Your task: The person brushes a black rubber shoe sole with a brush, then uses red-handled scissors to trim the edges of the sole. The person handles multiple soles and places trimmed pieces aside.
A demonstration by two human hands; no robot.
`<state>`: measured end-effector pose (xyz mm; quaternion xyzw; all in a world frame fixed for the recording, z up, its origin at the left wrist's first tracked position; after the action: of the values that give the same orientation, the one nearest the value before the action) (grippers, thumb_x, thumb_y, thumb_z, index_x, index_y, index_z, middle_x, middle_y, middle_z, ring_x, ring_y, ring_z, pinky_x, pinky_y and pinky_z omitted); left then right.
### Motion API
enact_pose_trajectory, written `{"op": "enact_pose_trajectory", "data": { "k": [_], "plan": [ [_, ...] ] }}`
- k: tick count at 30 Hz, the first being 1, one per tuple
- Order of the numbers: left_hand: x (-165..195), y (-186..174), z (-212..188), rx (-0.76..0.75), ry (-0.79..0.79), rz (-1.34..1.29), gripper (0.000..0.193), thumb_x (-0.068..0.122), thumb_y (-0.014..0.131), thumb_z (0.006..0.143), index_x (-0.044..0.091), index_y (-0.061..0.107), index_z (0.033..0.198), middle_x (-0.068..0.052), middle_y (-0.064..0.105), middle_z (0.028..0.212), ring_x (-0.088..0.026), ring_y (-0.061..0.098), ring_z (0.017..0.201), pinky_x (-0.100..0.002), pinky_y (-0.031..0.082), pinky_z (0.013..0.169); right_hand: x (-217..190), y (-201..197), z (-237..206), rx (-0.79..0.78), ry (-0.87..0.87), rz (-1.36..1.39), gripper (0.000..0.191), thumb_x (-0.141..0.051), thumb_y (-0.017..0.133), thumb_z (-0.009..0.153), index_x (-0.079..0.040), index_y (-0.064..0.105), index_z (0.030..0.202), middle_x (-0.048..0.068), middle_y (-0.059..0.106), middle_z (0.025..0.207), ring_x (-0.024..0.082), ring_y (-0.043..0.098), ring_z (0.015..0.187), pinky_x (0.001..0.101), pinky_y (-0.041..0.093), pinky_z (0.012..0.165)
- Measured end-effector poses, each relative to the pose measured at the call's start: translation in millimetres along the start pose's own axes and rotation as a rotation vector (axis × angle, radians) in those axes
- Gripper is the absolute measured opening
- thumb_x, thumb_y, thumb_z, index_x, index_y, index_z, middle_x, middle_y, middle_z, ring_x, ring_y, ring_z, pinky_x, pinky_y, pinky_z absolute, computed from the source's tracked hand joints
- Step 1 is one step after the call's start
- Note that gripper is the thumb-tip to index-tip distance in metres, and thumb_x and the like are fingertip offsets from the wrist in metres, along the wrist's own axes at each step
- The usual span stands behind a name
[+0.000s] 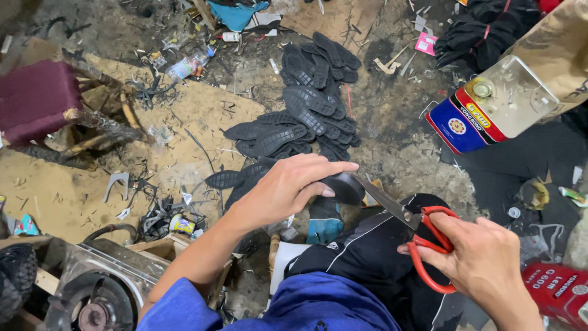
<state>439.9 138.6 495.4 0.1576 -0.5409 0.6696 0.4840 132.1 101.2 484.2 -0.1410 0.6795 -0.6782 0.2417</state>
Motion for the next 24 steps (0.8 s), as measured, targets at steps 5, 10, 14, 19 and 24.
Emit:
{"op": "enact_pose_trajectory", "data": {
  "k": [5,10,14,19,24],
  "plan": [
    [-4,1,-2,-0.075,-0.025,0.023,0.056,0.013,0.074,0.089,0.011,0.059,0.142,-0.011,0.065,0.093,-0.031,0.064,0.091,-0.042,0.051,0.084,-3,-4,7,0.028,-0.088,-0.001,0.066,-0.062,0.087,0.054,-0.017,0.075,0.102,0.0,0.076,0.088,0.027,0.061,0.062,0.0382,0.051,0.063],
    [-4,1,-5,-0.063,0.051,0.111,0.052,0.013,0.072,0.089,0.009,0.059,0.139,-0.013,0.067,0.099,-0.034,0.064,0.102,-0.045,0.05,0.092,6,-2,8,-0.117,-0.052,-0.095,0.07,-0.068,0.084,0.057,-0.022,0.075,0.109,-0.005,0.077,0.089,0.026,0.061,0.064,0.0356,0.052,0.066],
    [-11,3,-9,-0.098,0.052,0.181,0.044,0.014,0.073,0.088,0.008,0.062,0.13,-0.014,0.069,0.102,-0.034,0.065,0.103,-0.044,0.05,0.089,10,-1,3,-0.098,-0.103,-0.082,0.065,-0.067,0.08,0.056,-0.019,0.075,0.101,-0.006,0.078,0.09,0.025,0.061,0.058,0.0349,0.052,0.062],
    [-31,-2,-5,0.168,-0.138,0.108,0.025,0.011,0.08,0.087,0.008,0.068,0.108,-0.01,0.072,0.097,-0.026,0.069,0.095,-0.038,0.055,0.081,17,11,4,0.042,0.06,0.028,0.05,-0.047,0.083,0.069,-0.015,0.075,0.106,0.009,0.07,0.073,0.027,0.063,0.062,0.0369,0.05,0.061],
    [-52,-22,-18,1.12,-0.17,-0.753,0.028,-0.008,0.071,0.097,-0.001,0.061,0.122,-0.008,0.07,0.113,-0.017,0.067,0.102,-0.031,0.058,0.092,12,52,-1,0.101,0.202,0.777,0.03,-0.017,0.078,0.081,-0.005,0.071,0.108,0.002,0.067,0.069,0.005,0.059,0.061,0.0248,0.046,0.055]
  ]
}}
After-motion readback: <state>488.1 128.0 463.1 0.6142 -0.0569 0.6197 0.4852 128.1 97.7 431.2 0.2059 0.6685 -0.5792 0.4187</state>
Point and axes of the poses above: each hand's wrist, its own z-axis towards the middle knuckle, its own y-axis out of the palm, x = y × z, the point moved 3 cm from there along z, towards the middle knuckle
